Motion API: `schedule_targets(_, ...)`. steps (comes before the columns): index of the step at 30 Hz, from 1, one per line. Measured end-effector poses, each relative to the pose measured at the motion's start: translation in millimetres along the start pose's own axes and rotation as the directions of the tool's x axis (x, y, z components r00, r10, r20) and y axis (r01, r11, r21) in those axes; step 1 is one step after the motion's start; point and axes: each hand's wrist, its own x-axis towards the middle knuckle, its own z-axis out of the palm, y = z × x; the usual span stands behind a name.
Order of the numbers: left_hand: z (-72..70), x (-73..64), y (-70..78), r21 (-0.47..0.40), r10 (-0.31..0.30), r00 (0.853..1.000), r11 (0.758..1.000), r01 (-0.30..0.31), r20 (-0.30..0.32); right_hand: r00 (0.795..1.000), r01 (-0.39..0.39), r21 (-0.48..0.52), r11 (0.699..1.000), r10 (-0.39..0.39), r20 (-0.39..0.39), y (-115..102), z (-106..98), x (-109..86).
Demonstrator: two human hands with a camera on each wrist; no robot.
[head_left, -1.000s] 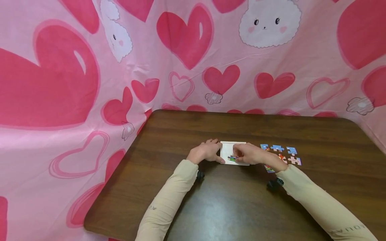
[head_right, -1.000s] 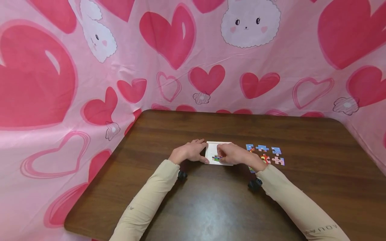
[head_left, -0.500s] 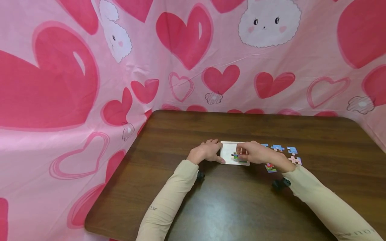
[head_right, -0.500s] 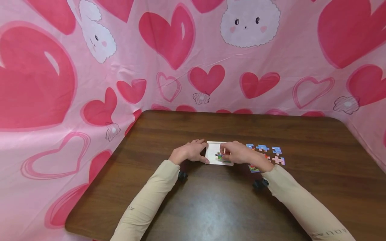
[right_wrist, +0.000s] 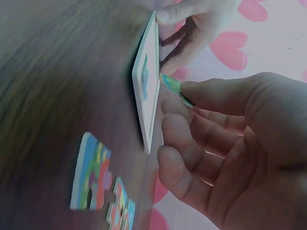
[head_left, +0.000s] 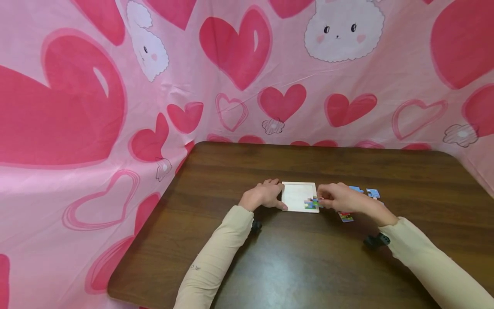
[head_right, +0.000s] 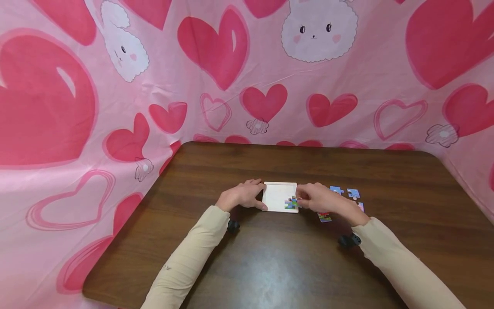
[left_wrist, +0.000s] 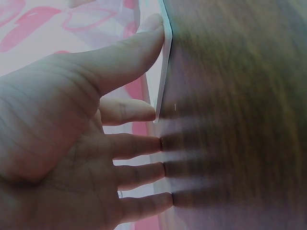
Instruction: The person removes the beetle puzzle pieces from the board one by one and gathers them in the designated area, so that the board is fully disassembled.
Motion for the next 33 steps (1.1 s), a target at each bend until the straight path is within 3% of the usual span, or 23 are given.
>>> schedule_targets(6,1.1,0.3,-0.4,-0.008,0.0,1.0,1.0,0.0,-0.004,0.999,-0.04,0.035,0.999,0.039,0.024,3.6,-4.7,-9.5)
schedule_targets(18,0.6,1.0,-0.4,0.012,-0.001,1.0,1.0,0.001,-0.006,0.999,-0.02,0.096,0.995,0.015,0.051,13.7,-9.6,-27.0)
schedule_targets(29,0.9,1.8,-1.3,0.013,0.009,1.0,1.0,-0.008,-0.008,0.99,-0.122,0.141,0.982,0.11,0.089,26.6,-13.1,-36.0)
schedule_targets(33,0.8,0.9,-1.7,0.0,0.009,1.0,1.0,-0.009,-0.006,0.991,-0.114,0.139,0.984,0.103,0.087,31.5,-14.5,-39.7)
